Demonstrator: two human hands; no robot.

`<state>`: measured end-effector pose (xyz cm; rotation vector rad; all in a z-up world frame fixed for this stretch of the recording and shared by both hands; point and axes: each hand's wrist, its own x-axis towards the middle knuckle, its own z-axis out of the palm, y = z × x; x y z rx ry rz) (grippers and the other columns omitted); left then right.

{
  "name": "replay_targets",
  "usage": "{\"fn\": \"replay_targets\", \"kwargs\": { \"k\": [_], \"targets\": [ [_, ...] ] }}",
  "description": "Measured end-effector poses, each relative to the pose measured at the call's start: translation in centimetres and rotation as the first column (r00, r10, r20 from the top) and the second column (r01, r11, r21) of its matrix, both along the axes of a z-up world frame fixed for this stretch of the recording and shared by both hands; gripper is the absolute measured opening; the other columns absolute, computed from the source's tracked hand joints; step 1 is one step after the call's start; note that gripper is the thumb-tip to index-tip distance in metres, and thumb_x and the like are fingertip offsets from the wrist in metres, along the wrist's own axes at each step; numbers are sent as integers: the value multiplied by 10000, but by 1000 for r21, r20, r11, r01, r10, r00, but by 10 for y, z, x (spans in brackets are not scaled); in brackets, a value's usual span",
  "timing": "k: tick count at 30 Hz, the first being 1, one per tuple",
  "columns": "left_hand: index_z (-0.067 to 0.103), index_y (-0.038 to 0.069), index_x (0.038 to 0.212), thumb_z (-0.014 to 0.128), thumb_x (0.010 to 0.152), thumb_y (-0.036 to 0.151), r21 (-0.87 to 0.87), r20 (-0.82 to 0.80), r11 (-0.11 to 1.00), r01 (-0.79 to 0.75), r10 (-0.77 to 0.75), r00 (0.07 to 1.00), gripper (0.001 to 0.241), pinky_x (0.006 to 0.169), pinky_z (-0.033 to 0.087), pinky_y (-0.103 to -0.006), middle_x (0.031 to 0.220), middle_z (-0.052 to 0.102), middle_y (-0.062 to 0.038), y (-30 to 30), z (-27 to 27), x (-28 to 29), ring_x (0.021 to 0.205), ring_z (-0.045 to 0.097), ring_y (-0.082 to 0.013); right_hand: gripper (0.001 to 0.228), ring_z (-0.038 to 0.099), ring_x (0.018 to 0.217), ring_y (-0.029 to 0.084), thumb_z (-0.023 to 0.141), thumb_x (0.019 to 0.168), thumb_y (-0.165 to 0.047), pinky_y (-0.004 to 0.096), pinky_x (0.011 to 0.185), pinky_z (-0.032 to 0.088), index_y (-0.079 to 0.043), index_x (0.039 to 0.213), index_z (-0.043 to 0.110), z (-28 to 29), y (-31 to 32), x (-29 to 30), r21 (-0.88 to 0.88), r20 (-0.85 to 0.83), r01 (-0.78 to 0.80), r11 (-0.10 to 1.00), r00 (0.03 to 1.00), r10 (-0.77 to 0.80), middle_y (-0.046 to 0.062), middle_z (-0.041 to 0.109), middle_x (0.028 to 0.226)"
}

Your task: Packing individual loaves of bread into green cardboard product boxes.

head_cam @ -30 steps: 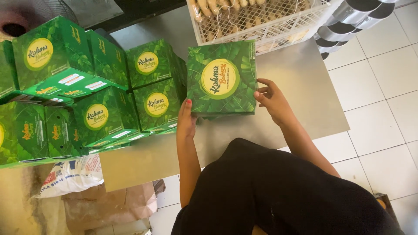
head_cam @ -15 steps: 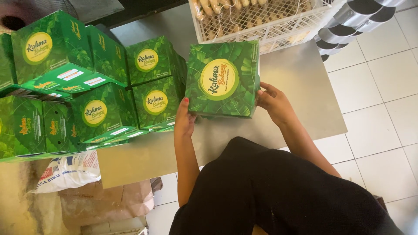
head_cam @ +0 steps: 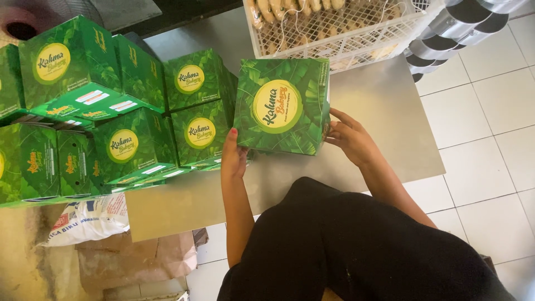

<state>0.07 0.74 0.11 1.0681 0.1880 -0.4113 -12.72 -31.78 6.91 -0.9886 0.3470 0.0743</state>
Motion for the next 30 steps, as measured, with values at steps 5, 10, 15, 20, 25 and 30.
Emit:
{"fn": "replay_targets", "kwargs": {
  "k": [5, 10, 15, 20, 25, 30],
  "targets": [
    [576, 49, 1378, 661, 968, 456, -22, 27, 1000, 21, -20, 999, 583, 990, 464, -357, 1311, 660, -55, 1, -1, 0, 1160, 605, -176, 698, 671, 1043, 230, 584, 975, -182, 467, 1022, 506, 11, 1599, 335, -4, -3, -2, 0, -24, -6, 1000, 1000, 6, 130, 689, 1106],
    [589, 31, 1377, 670, 990, 433, -26, 8, 1000, 1, -1, 1000, 563, 960, 460, -339, 1267, 674, -54, 3, -10, 2, 1117, 603, -167, 700, 677, 1046, 249, 569, 963, -175, 472, 1013, 502, -5, 1596, 324, -3, -2, -6, 35, -32, -11, 999, 999, 12, 116, 710, 1069],
    [599, 32, 1382, 676, 976, 419, 14, -1, 1000, -16, 16, 1000, 566, 949, 457, -333, 1281, 672, -50, 1, -10, 2, 1123, 609, -168, 739, 652, 1093, 251, 587, 971, -162, 515, 1011, 494, -11, 1631, 290, 0, -4, -12, 62, 17, -20, 998, 1000, 19, 41, 636, 1042],
    [591, 44, 1364, 677, 951, 423, -11, -51, 1000, 1, -1, 999, 567, 1001, 468, -358, 1315, 665, -45, 0, -11, 2, 1168, 617, -186, 757, 637, 1110, 252, 591, 952, -181, 529, 1019, 493, -14, 1617, 270, 7, -1, -13, -17, 46, 16, 1000, 999, -15, 66, 643, 1074],
    [576, 30, 1406, 672, 977, 446, -50, -43, 998, 35, -37, 998, 605, 1037, 446, -389, 1354, 641, -81, -2, -16, 0, 1213, 586, -221, 742, 613, 1100, 235, 614, 988, -176, 524, 1040, 501, -1, 1628, 281, 0, -1, -10, -102, 125, 88, 991, 989, -75, 66, 591, 1073],
    [430, 119, 1528, 635, 935, 508, 162, -156, 981, 104, -79, 985, 739, 1050, 316, -407, 1525, 490, 5, -3, -19, -2, 1364, 447, -166, 639, 613, 993, 229, 574, 1058, -210, 410, 887, 461, 86, 1596, 396, -25, -6, -2, 169, 106, 98, 981, 987, -117, 115, 672, 1238]
  ]
}}
